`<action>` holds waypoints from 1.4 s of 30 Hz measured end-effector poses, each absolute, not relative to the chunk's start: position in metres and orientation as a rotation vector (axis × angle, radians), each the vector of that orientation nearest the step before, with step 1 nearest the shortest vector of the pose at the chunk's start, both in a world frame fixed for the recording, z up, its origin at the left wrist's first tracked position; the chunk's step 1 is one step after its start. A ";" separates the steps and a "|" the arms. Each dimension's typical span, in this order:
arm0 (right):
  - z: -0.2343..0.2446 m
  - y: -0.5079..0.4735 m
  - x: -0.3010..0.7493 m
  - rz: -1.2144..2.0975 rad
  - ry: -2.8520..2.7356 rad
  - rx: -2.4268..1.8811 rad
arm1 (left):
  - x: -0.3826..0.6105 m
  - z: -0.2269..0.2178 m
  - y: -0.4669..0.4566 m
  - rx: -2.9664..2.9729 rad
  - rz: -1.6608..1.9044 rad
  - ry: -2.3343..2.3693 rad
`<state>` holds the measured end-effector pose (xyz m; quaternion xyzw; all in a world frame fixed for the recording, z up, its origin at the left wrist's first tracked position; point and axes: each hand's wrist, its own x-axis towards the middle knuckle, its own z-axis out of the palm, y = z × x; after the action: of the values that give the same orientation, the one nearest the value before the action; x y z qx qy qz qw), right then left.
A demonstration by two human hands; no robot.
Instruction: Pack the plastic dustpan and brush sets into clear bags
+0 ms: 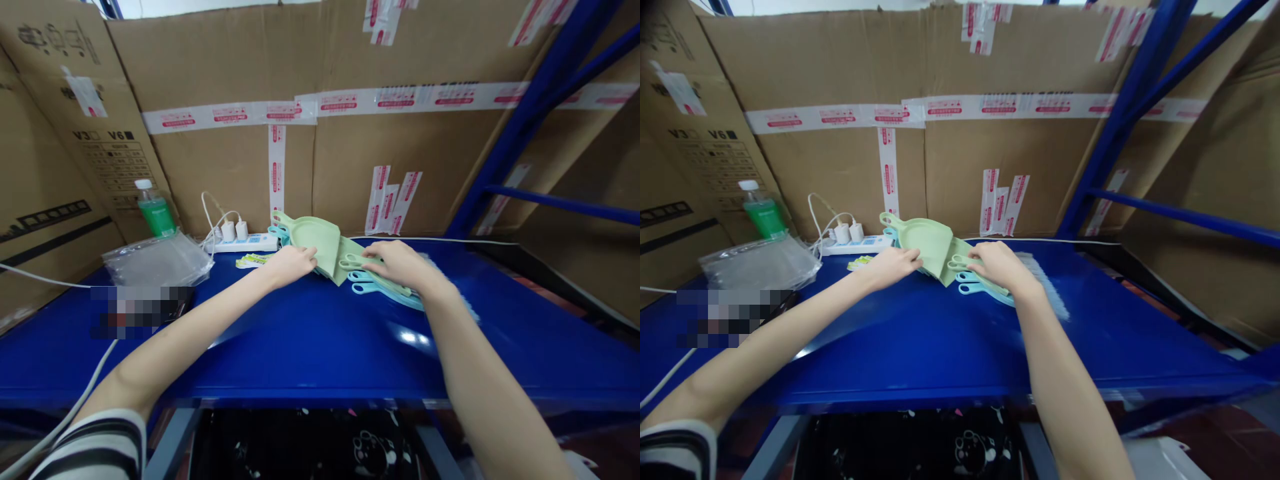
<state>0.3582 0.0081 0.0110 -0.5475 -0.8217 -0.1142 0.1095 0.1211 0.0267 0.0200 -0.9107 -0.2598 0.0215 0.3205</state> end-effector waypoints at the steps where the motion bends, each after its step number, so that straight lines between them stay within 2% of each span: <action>1: 0.011 0.008 0.358 -0.373 -2.415 -1.593 | 0.116 0.019 0.022 -2.375 0.058 -0.702; 15: 0.009 -0.008 0.301 -0.625 -2.501 -1.218 | 0.065 -0.023 -0.060 -2.587 -0.013 -0.362; 20: 0.009 -0.017 0.278 -0.679 -2.585 -1.220 | 0.064 -0.031 -0.068 -2.653 -0.041 -0.297; 26: 0.020 -0.030 0.255 -0.591 -2.724 -1.192 | 0.067 -0.040 -0.069 -2.656 -0.293 -0.230; 31: 0.019 -0.029 0.238 -0.355 -2.784 -1.135 | 0.059 -0.031 -0.065 -2.757 -0.431 -0.213; 34: 0.011 -0.025 0.230 -0.190 -2.808 -1.082 | 0.046 -0.015 -0.053 -2.733 -0.418 -0.511; 38: -0.004 -0.023 0.225 -0.117 -2.758 -0.998 | 0.030 0.005 -0.032 -2.512 -0.200 -1.279; 42: -0.015 -0.025 0.222 -0.032 -2.676 -0.982 | 0.024 0.011 -0.022 -2.514 0.052 -1.609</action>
<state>0.2220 -0.0253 -0.0151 -0.3409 -0.9288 -0.0112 0.1450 0.0243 -0.0221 0.0105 -0.8396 -0.5373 0.0174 0.0781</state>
